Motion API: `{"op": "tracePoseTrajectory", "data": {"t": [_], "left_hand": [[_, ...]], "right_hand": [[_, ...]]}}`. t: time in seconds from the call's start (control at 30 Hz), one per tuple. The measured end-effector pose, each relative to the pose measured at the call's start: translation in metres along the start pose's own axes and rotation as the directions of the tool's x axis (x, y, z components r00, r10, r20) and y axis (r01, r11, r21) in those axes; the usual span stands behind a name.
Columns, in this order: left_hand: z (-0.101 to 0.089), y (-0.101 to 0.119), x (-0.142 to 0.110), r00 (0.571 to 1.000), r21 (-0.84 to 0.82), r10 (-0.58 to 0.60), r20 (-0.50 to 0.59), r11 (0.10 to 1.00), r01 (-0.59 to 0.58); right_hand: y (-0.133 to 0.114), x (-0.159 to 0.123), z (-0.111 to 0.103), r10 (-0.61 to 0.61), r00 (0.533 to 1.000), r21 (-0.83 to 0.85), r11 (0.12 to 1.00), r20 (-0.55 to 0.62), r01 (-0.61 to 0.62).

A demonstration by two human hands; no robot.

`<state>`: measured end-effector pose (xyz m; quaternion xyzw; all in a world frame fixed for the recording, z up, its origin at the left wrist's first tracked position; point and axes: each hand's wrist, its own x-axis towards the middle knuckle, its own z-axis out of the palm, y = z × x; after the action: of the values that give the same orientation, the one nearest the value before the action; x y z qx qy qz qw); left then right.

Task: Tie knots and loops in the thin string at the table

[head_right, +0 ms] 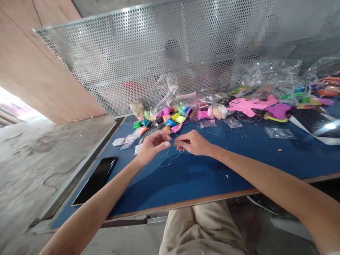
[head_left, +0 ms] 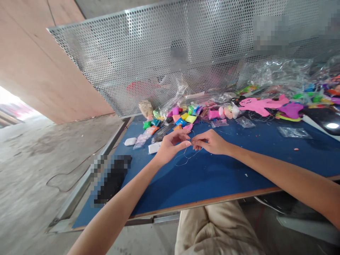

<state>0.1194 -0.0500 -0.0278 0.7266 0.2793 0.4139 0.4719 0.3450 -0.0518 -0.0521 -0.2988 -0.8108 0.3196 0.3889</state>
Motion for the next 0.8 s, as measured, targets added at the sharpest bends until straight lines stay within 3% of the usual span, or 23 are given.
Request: {"op": "tracePoseTrajectory", "data": {"t": [0.1, 0.3, 0.8], "left_hand": [[-0.002, 0.000, -0.001, 0.999, -0.052, -0.028, 0.024, 0.998, 0.029], [-0.003, -0.002, -0.003, 0.989, -0.143, 0.040, 0.145, 0.989, -0.019], [0.008, 0.012, -0.005, 0.998, 0.018, -0.034, 0.046, 0.999, 0.033]], "right_hand": [[-0.002, -0.001, -0.001, -0.059, 0.998, -0.072, 0.996, 0.000, 0.059], [-0.003, -0.001, -0.001, -0.086, 0.996, -0.091, 0.992, -0.020, 0.084], [-0.010, -0.001, 0.002, -0.142, 0.990, -0.192, 0.972, -0.019, 0.136]]}}
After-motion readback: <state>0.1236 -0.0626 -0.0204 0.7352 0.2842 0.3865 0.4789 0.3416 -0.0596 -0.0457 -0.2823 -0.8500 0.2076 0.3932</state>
